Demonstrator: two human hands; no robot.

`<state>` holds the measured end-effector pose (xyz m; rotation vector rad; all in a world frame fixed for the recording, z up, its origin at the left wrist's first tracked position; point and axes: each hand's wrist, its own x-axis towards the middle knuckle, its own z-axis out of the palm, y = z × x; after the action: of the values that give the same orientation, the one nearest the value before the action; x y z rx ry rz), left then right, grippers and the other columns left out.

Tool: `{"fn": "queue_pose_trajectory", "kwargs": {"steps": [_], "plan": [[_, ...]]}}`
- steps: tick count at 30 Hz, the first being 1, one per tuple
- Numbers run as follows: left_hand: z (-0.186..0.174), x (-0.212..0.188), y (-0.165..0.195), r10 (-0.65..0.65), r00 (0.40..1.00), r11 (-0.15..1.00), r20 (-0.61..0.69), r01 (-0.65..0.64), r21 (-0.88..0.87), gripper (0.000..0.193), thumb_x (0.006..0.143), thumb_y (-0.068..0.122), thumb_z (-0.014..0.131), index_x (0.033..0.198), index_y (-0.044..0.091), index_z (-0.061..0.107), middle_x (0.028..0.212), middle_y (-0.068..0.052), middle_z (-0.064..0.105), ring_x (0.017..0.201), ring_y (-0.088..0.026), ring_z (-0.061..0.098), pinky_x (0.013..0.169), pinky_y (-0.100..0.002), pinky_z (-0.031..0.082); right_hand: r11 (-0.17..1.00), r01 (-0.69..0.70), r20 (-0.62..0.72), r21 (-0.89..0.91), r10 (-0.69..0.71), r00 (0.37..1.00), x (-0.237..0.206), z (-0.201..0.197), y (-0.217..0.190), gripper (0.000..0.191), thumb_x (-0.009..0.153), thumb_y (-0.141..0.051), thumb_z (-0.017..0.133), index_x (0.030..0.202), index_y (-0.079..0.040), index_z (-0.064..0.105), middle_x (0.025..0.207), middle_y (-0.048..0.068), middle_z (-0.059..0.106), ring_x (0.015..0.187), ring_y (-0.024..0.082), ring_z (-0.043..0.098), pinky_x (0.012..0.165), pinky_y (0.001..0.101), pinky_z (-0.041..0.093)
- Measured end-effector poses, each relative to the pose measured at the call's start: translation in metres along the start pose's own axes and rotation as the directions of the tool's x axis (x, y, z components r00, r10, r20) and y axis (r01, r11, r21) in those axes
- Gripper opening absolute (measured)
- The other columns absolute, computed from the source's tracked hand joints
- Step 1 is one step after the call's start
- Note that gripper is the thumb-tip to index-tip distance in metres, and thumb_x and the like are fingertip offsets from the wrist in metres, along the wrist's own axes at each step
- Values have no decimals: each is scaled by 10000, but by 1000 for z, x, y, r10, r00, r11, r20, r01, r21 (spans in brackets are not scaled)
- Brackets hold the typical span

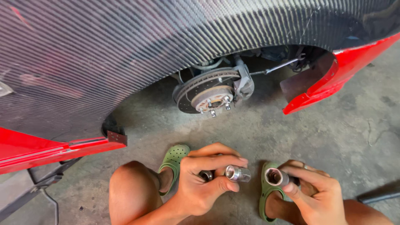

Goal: The person sits on the floor beside a red car with a wheel removed and uses a socket wrench on the wheel hub bolts. They then handle sockets and use a sheet of sandpaper to sand a metal socket and a lug nut by hand, rubbing the parts repeatedly before fitting the nut back onto the hub.

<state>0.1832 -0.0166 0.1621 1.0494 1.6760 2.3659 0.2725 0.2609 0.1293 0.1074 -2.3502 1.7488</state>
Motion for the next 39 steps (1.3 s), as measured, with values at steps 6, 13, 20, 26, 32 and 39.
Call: {"fn": "queue_pose_trajectory", "kwargs": {"steps": [6, 13, 20, 26, 32, 39], "plan": [[9, -1, 3, -66, 998, 998, 21, 66, 5, 210, 978, 107, 789, 1170, 26, 755, 1198, -108, 764, 823, -129, 750, 757, -268, 628, 995, -27, -32, 97, 30, 999, -11, 0, 12, 269, 970, -140, 665, 1070, 104, 719, 971, 159, 737, 893, 204, 686, 825, 316, 525], [11, 4, 5, 244, 954, 908, 173, -288, 305, 312, 845, 145, 908, 1124, 71, 790, 1062, -68, 733, 736, -133, 718, 643, -238, 563, 995, 0, -76, 100, 7, 997, -19, -8, 30, 443, 983, -341, 646, 1071, 85, 730, 875, 126, 707, 694, 141, 671, 602, 268, 528], [8, 2, -2, 288, 929, 920, 231, -335, 202, 273, 961, 151, 856, 1194, 51, 754, 1088, -82, 747, 855, -183, 788, 728, -260, 631, 999, 23, -1, -25, -23, 1000, -15, -13, 33, 420, 971, -338, 638, 1050, 60, 744, 867, 108, 720, 679, 128, 695, 599, 253, 545], [4, 4, 2, 258, 925, 936, 278, -310, 164, 236, 1033, 157, 809, 1221, 30, 745, 1092, -111, 756, 867, -213, 795, 729, -279, 630, 1000, -1, 29, -2, 1, 1000, -13, -11, 33, 398, 960, -315, 656, 1026, 63, 762, 852, 120, 729, 695, 142, 662, 603, 260, 548], [1, 4, 5, 231, 922, 947, 312, -287, 146, 251, 1049, 169, 729, 1249, 17, 728, 1090, -127, 748, 874, -246, 781, 739, -307, 620, 1000, -16, 31, 8, 16, 999, -11, -9, 33, 391, 941, -301, 668, 1025, 70, 761, 848, 126, 733, 696, 152, 676, 610, 267, 560], [4, 0, -5, 137, 946, 956, 295, -205, 210, 325, 969, 177, 801, 1235, -3, 757, 854, -96, 700, 733, -214, 739, 595, -300, 528, 999, 30, 41, -46, -28, 999, -12, -11, 29, 378, 962, -321, 651, 993, 38, 764, 847, 100, 725, 684, 125, 661, 594, 241, 546]]}}
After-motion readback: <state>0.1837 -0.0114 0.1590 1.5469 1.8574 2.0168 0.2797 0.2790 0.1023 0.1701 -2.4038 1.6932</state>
